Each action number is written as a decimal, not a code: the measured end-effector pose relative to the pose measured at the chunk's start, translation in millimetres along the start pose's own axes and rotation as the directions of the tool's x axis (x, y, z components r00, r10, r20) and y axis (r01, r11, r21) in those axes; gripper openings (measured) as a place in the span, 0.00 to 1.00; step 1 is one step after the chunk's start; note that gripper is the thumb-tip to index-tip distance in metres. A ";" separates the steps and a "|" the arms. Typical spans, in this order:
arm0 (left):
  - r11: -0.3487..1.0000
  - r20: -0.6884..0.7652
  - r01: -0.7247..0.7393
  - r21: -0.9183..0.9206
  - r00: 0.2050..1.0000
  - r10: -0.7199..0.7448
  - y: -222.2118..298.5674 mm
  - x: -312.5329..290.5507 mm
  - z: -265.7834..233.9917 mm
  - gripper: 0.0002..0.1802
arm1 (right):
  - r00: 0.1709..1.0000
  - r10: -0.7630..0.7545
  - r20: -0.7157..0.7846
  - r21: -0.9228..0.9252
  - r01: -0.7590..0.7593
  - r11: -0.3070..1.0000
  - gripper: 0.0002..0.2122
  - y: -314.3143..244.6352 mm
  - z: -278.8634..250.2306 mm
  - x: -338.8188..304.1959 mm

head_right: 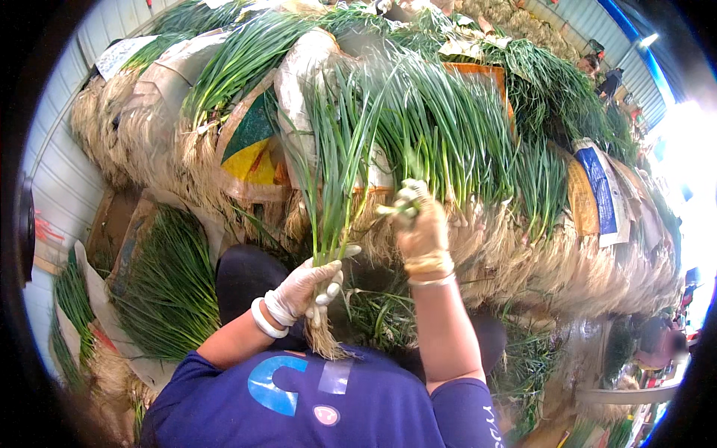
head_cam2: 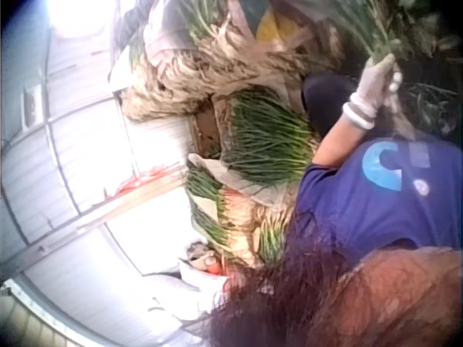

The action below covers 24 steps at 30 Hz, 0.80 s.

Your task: The person cleans and bundles scallions by hand, removing outer layers and sorting them.

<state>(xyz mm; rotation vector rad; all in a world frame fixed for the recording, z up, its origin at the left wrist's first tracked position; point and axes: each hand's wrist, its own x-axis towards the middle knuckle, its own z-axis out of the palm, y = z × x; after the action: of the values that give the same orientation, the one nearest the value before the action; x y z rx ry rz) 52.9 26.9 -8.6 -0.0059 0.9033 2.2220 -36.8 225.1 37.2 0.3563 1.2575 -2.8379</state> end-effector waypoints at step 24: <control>0.938 -0.266 -0.281 0.203 0.906 0.329 56.6 0.5 -9.1 0.17 | 0.975 -0.146 0.168 -0.982 0.153 -0.108 0.19 105.7 -25.7 13.2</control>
<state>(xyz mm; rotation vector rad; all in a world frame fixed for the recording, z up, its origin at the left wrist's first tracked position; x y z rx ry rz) 14.7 -6.0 18.6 -0.1352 1.3258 2.4727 -33.1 173.5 -59.3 0.0712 3.0053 -0.9860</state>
